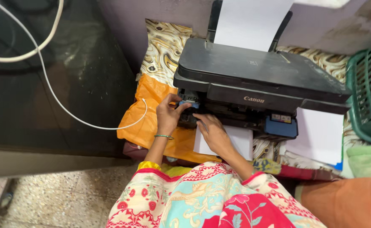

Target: The person opens the printer's scanner lid and places a sheet on the glass, then loads paper into the paper tray. They open the ink cartridge access cover, handle the ink cartridges inside, close the cover, and finally remove a printed sheet from the output tray.

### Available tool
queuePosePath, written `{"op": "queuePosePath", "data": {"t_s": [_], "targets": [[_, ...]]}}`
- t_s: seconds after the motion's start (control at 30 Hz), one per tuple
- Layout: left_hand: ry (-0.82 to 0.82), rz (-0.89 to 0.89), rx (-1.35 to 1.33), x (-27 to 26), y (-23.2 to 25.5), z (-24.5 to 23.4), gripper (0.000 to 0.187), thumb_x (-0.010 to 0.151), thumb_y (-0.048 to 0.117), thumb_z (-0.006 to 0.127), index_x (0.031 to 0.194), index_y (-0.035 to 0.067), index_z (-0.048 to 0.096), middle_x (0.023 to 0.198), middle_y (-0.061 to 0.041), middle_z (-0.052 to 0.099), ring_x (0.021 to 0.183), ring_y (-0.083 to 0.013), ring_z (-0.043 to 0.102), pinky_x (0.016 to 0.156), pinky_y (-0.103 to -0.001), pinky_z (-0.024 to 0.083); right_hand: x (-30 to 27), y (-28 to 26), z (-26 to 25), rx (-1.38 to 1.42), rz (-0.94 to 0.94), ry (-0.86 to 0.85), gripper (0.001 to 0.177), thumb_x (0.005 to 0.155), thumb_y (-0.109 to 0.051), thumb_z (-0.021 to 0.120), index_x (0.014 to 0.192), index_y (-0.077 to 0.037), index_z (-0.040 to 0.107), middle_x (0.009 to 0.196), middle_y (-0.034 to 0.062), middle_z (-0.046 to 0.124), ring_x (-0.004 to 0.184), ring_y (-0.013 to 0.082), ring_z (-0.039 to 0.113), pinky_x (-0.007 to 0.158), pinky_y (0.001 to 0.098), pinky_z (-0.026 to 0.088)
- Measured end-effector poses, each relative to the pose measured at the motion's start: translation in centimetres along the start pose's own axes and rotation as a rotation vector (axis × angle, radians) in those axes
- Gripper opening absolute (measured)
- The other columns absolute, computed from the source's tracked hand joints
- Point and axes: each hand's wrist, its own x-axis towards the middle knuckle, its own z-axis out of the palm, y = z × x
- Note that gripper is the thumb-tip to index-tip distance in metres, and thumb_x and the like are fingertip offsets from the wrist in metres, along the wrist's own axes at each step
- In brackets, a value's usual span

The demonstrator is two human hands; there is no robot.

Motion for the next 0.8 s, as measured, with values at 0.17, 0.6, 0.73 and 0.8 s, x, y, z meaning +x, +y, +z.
{"op": "queuePosePath", "data": {"t_s": [0.17,0.6,0.73,0.8], "targets": [[0.013,0.020,0.049,0.5,0.3,0.0,0.046,0.070,0.021,0.096,0.080,-0.001,0.057,0.069,-0.009,0.059,0.061,-0.0150,0.052,0.060,-0.030,0.048,0.9,-0.3,3.2,-0.004,0.088,0.197,0.023,0.096,-0.022,0.067,0.116,-0.013,0.071,0.106,0.0109,0.067,0.102,0.0314,0.063,0.091,0.0426,0.050],[-0.274,-0.234,-0.432,0.3,-3.9,-1.6,0.009,0.095,-0.001,0.068,0.103,-0.002,0.068,0.090,-0.007,0.076,0.083,-0.0099,0.072,0.078,-0.024,0.059,2.3,-1.1,4.5,-0.134,0.072,0.301,0.017,0.087,-0.028,0.079,0.094,-0.013,0.079,0.091,0.0057,0.073,0.086,0.0246,0.068,0.076,0.0383,0.053],[-0.340,-0.226,-0.504,0.2,-4.5,-1.9,0.020,0.095,-0.003,0.063,0.115,-0.003,0.067,0.103,-0.009,0.077,0.097,-0.0112,0.073,0.087,-0.024,0.057,2.6,-1.7,4.7,-0.056,0.217,0.291,0.017,0.086,-0.030,0.079,0.092,-0.014,0.080,0.089,0.0043,0.074,0.079,0.0211,0.070,0.072,0.0362,0.054],[-0.347,-0.229,-0.477,0.2,-4.6,-2.0,0.022,0.094,-0.004,0.064,0.116,-0.003,0.066,0.104,-0.010,0.077,0.098,-0.0121,0.073,0.086,-0.024,0.056,2.9,-2.0,4.8,-0.060,0.269,0.291,0.018,0.084,-0.031,0.081,0.090,-0.015,0.080,0.088,0.0038,0.074,0.076,0.0199,0.071,0.070,0.0353,0.055]]}}
